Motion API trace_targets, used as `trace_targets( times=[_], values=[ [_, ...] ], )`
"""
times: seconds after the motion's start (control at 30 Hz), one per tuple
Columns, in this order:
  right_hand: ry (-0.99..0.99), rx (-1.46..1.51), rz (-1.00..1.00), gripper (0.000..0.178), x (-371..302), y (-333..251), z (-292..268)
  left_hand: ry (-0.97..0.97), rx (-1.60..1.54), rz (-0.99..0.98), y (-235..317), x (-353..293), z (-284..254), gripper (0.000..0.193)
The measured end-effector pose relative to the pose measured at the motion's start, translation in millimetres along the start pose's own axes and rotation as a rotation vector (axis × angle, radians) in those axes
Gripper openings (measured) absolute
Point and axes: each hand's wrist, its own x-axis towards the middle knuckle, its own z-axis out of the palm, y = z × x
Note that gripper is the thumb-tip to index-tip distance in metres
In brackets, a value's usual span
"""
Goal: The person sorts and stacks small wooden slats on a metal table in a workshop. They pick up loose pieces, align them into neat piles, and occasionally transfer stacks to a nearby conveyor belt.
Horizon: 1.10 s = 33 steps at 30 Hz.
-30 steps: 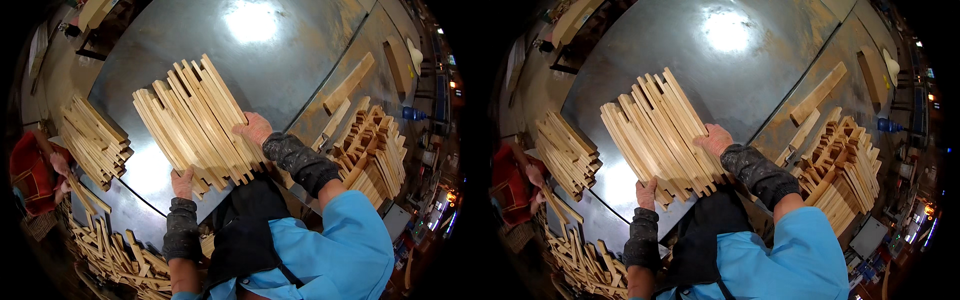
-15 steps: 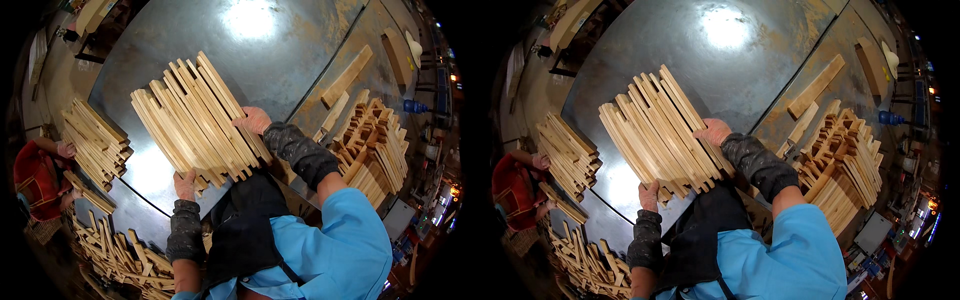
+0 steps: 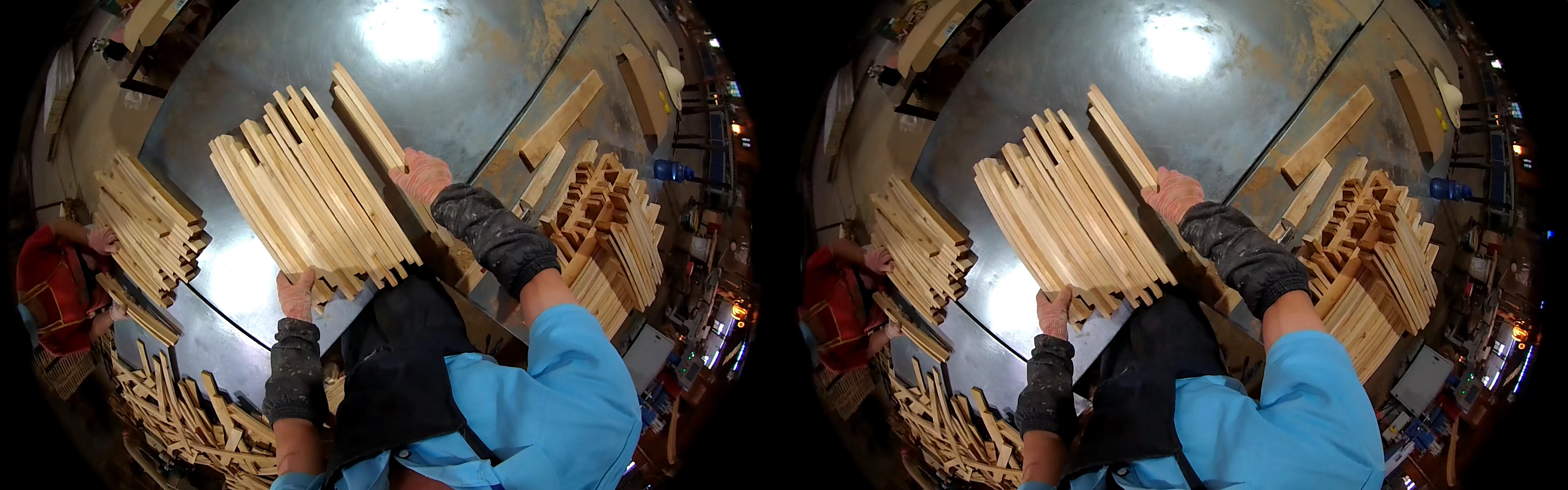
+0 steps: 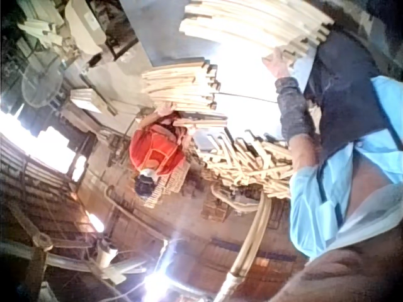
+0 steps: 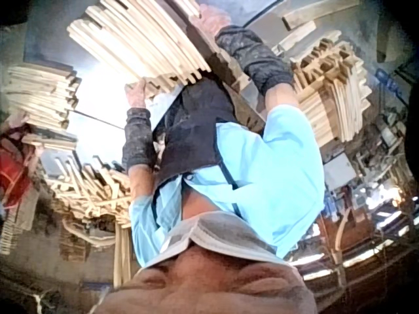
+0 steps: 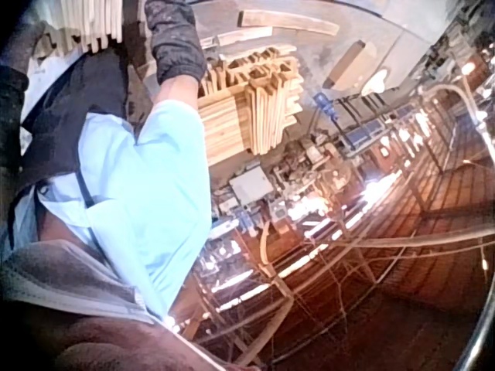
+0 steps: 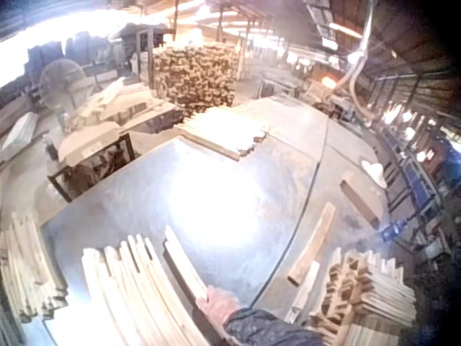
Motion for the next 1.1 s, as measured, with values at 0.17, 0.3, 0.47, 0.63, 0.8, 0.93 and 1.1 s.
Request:
trace_targets(
  times=[0.17,0.3,0.47,0.63,0.8,0.93,1.1],
  values=[
    [0.358,0.080,-0.216,0.064,-46,-8,-3,-0.032,-0.052,0.045,-14,-3,-5,0.078],
    [0.130,0.393,-0.071,0.056,-126,-25,12,-0.060,-0.070,0.041,-29,-19,-6,0.076],
    [-0.241,0.299,0.252,0.085,-175,-10,62,-0.158,-0.228,0.060,-64,-41,-9,0.074],
    [-0.266,0.336,0.168,0.094,-177,3,77,-0.076,-0.233,-0.046,-88,-67,-17,0.071],
    [-0.265,0.390,-0.010,0.094,-167,29,90,0.026,-0.225,-0.043,-102,-90,-30,0.061],
    [-0.234,0.567,0.008,0.081,-161,51,108,0.039,-0.272,0.118,-88,-118,-25,0.043],
    [-0.101,0.671,0.044,0.048,-205,4,41,-0.261,-0.186,0.255,-29,-115,18,0.040]
  ],
)
